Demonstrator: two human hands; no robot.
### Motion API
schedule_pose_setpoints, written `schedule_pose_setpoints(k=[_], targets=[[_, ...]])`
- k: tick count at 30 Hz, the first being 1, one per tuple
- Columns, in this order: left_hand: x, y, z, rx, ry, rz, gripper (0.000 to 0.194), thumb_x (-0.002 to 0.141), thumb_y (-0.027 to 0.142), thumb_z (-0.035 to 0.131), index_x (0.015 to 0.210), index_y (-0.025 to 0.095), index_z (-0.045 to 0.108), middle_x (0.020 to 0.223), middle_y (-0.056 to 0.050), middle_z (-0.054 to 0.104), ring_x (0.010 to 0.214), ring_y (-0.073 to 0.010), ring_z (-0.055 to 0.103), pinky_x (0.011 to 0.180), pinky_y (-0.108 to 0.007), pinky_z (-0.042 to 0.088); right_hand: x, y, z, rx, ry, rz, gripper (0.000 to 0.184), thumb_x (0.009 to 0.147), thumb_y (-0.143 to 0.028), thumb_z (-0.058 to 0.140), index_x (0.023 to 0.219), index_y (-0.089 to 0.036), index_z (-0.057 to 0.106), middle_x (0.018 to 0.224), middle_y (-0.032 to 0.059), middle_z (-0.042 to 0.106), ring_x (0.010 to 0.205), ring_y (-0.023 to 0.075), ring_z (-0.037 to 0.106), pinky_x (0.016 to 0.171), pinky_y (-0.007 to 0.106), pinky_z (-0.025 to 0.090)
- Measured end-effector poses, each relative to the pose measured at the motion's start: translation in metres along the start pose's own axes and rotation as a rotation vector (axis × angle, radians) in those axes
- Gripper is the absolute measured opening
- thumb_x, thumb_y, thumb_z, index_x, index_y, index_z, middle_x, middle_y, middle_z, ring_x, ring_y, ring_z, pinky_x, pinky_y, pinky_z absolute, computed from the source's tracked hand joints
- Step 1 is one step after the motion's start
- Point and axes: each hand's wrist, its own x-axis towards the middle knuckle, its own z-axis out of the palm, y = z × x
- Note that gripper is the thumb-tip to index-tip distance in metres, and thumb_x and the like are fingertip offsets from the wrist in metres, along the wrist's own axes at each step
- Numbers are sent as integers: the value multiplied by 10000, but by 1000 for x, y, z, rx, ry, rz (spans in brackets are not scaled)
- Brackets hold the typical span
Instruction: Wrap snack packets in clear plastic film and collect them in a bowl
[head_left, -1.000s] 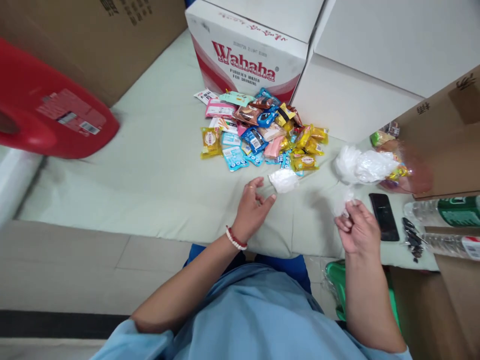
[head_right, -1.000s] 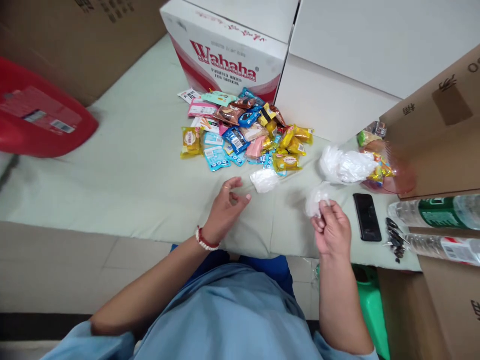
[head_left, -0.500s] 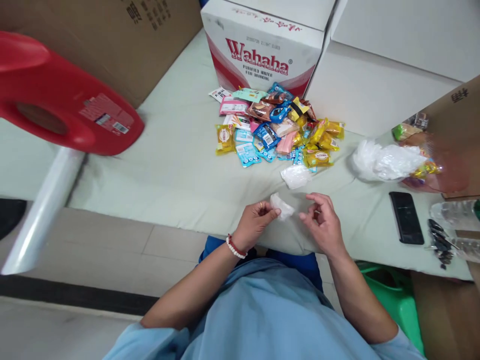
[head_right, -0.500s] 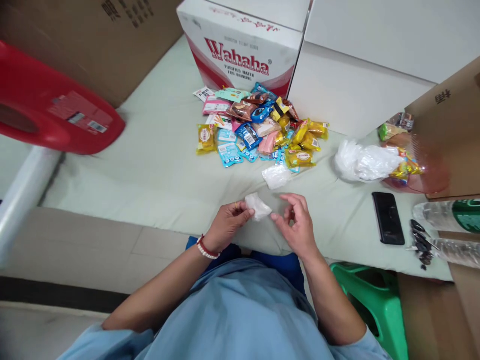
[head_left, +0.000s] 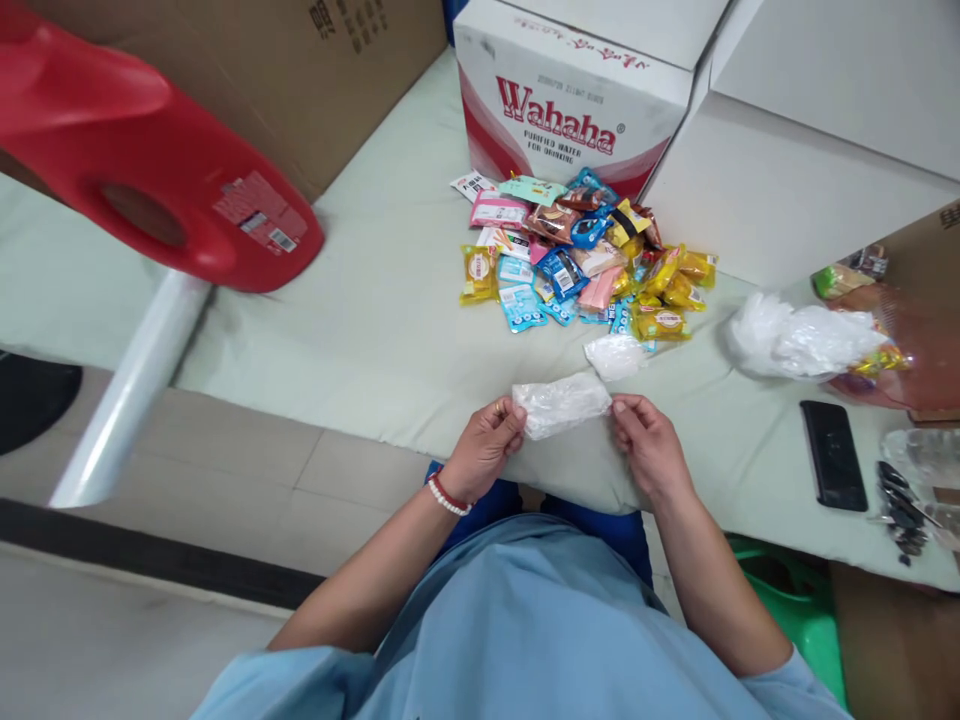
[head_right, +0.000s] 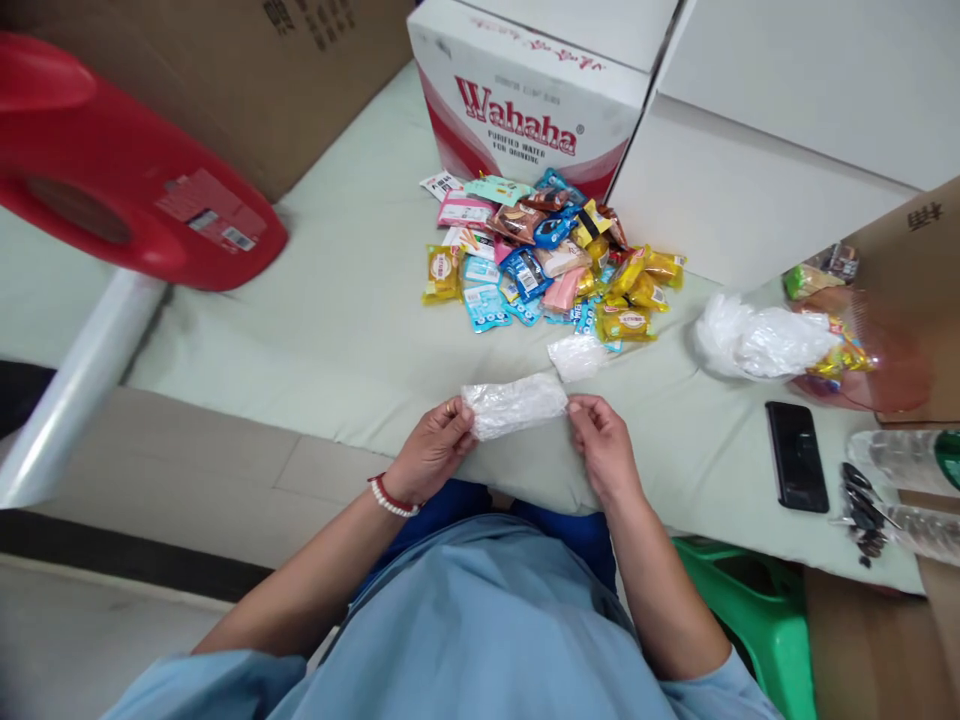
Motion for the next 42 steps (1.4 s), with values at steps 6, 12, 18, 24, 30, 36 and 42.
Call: schedule_pose_setpoints(k=[6, 12, 18, 24, 30, 36, 42], targets=[[1, -3, 8, 29, -106, -32, 611, 689, 642, 884, 673, 180, 485, 579, 70, 456, 524, -49, 335, 511, -210, 246, -13, -16, 16, -473, -306, -503, 356, 876, -376, 784, 1213, -273, 730, 1216, 75, 638, 754, 135, 541, 681, 284, 476], [6, 5, 2, -32, -124, -56, 582, 674, 606, 914, 685, 171, 526, 579, 69, 452, 510, -44, 327, 509, -206, 240, -4, -15, 25, -274, -357, -291, 211, 922, -442, 731, 926, -234, 766, 714, -9, 591, 615, 119, 477, 577, 256, 369], [9, 23, -21, 26, -94, -29, 526, 687, 563, 921, 678, 161, 581, 637, 52, 465, 554, -58, 351, 525, -204, 274, -1, -22, 4, 95, -217, 57, 366, 710, -502, 914, 800, -208, 717, 594, -61, 470, 491, 60, 294, 467, 219, 232], [9, 40, -20, 248, -275, 76, 424, 761, 480, 888, 658, 152, 640, 912, -60, 670, 854, -151, 584, 792, -270, 445, -1, -29, -8, 174, -142, 85, 350, 688, -444, 938, 797, -206, 705, 657, -49, 513, 498, 45, 292, 455, 201, 227], [10, 49, -28, 430, -258, 150, 327, 760, 402, 888, 734, 164, 666, 1025, -86, 683, 951, -178, 618, 857, -286, 482, 2, -30, -11, 170, -73, -74, 295, 742, -447, 894, 841, -231, 719, 831, -1, 622, 691, 115, 518, 602, 241, 459], [9, 35, -27, 317, -85, 60, 436, 740, 487, 890, 836, 173, 603, 1125, -82, 690, 973, -176, 646, 857, -301, 549, -4, -30, -3, 201, -78, -40, 337, 785, -482, 866, 872, -242, 646, 799, -11, 646, 661, 119, 545, 596, 241, 490], [2, 17, 13, 46, -97, -99, 826, 599, 534, 967, 1268, 275, 556, 1269, -75, 632, 1015, -219, 688, 797, -352, 616, -10, -36, 13, 241, -32, -41, 389, 782, -487, 852, 865, -249, 556, 694, -51, 530, 562, 90, 432, 502, 203, 371]])
